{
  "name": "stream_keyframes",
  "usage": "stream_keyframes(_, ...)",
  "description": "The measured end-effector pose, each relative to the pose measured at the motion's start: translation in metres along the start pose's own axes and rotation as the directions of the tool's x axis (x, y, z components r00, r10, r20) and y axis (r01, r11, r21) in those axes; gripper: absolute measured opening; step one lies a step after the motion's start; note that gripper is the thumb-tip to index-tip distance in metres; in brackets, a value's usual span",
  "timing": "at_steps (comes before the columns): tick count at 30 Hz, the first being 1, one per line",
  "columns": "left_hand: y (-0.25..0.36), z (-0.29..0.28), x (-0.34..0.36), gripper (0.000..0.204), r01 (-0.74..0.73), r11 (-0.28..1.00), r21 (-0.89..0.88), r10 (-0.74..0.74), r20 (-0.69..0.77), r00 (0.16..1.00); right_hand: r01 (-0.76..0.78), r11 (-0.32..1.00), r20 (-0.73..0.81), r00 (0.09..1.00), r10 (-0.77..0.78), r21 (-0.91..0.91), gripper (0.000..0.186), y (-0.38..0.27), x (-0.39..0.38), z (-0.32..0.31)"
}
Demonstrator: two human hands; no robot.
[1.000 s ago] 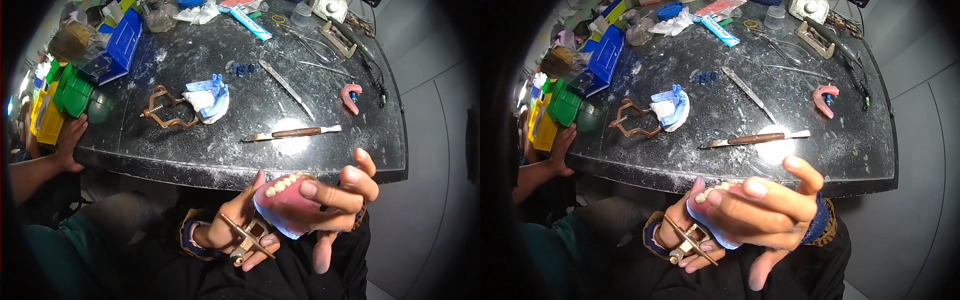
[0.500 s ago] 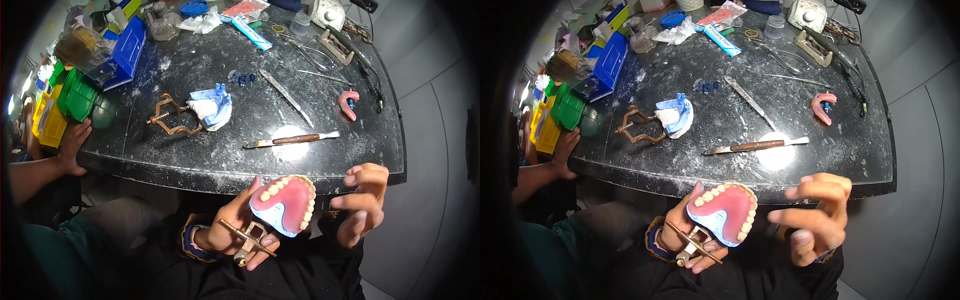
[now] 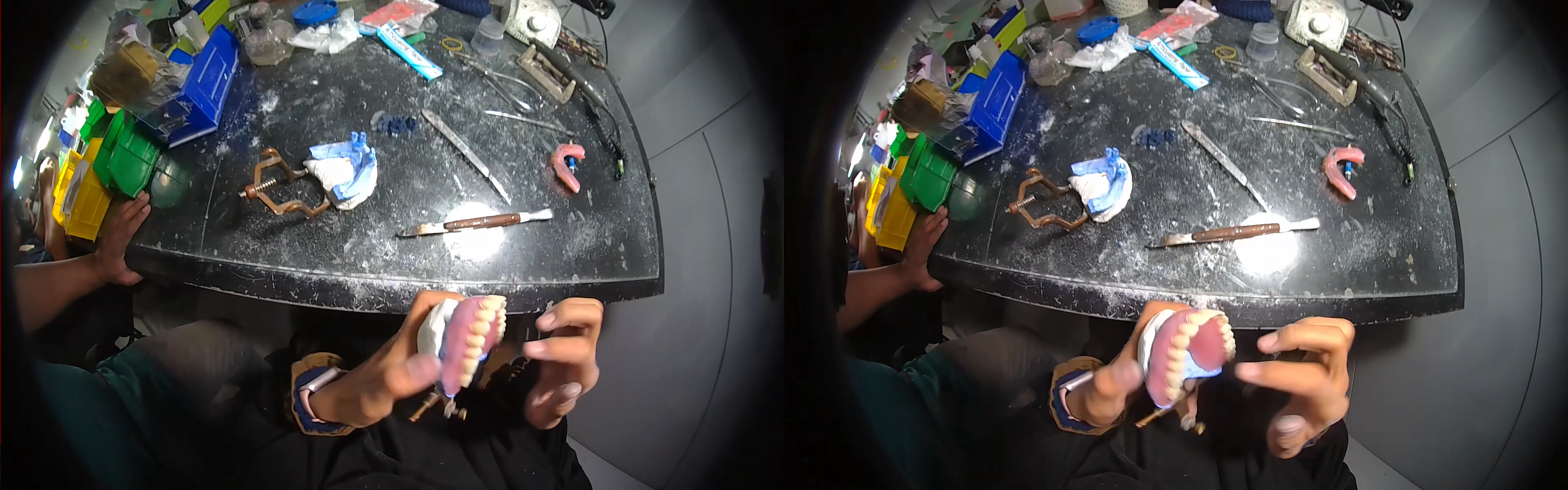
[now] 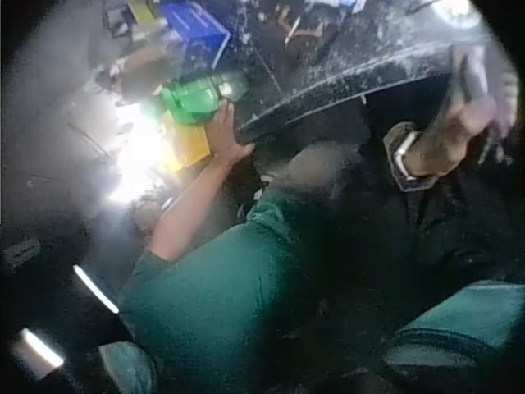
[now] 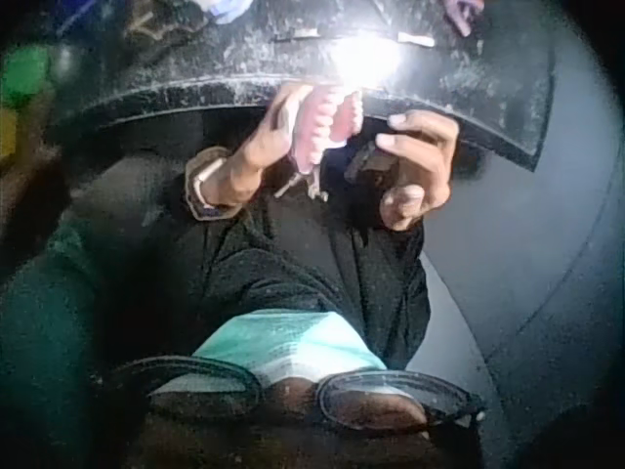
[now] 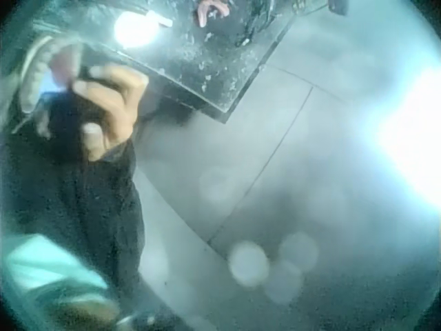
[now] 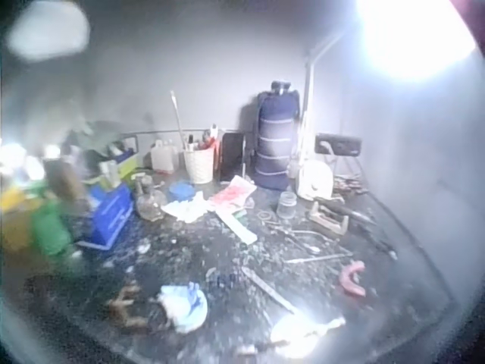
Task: The person separates a denture from its dental cast using a knife, then trims and grinds the denture edges using a rotary tool.
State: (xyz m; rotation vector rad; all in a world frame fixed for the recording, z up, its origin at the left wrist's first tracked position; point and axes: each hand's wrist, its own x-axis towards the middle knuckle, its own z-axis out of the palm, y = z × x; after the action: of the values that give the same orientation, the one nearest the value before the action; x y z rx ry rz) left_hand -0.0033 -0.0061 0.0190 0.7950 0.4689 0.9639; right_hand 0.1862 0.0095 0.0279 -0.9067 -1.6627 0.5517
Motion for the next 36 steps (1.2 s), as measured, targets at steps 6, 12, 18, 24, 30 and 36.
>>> stream_keyframes(6, -0.006, -0.005, -0.020, 0.068, -0.005, 0.828, 0.560, -0.002, 0.011, 1.000, -0.519, 0.528, 0.402, 0.854, 0.329, 0.672, 0.051, -0.005, -0.045, -0.010)
stream_keyframes(12, -0.017, -0.003, -0.020, 0.075, -0.007, 0.518, 0.855, 0.049, -0.022, 0.999, -0.856, 0.250, 0.665, 0.511, 0.545, 0.453, 0.045, -0.004, -0.063, -0.020)
stream_keyframes(18, -0.035, 0.004, -0.030, 0.069, -0.051, 0.325, 0.944, -0.004, 0.055, 0.998, -0.878, 0.140, 0.632, 0.432, 0.644, 0.458, 0.051, -0.011, -0.094, -0.024)
stream_keyframes(24, -0.052, 0.008, -0.039, 0.056, -0.024, 0.220, 0.975, -0.142, 0.056, 0.988, -0.934, 0.053, 0.652, 0.287, 0.702, 0.354, 0.054, -0.029, -0.122, -0.026)
stream_keyframes(30, -0.058, 0.010, -0.043, 0.051, -0.144, 0.173, 0.974, -0.063, 0.157, 0.986, -0.911, 0.235, 0.624, 0.404, 0.669, 0.339, 0.067, -0.037, -0.123, -0.027)
stream_keyframes(36, -0.055, 0.000, -0.041, 0.054, -0.241, 0.256, 0.936, -0.057, 0.263, 0.963, -0.876, -0.079, 0.798, 0.393, 0.456, 0.476, 0.074, -0.012, -0.119, -0.048)
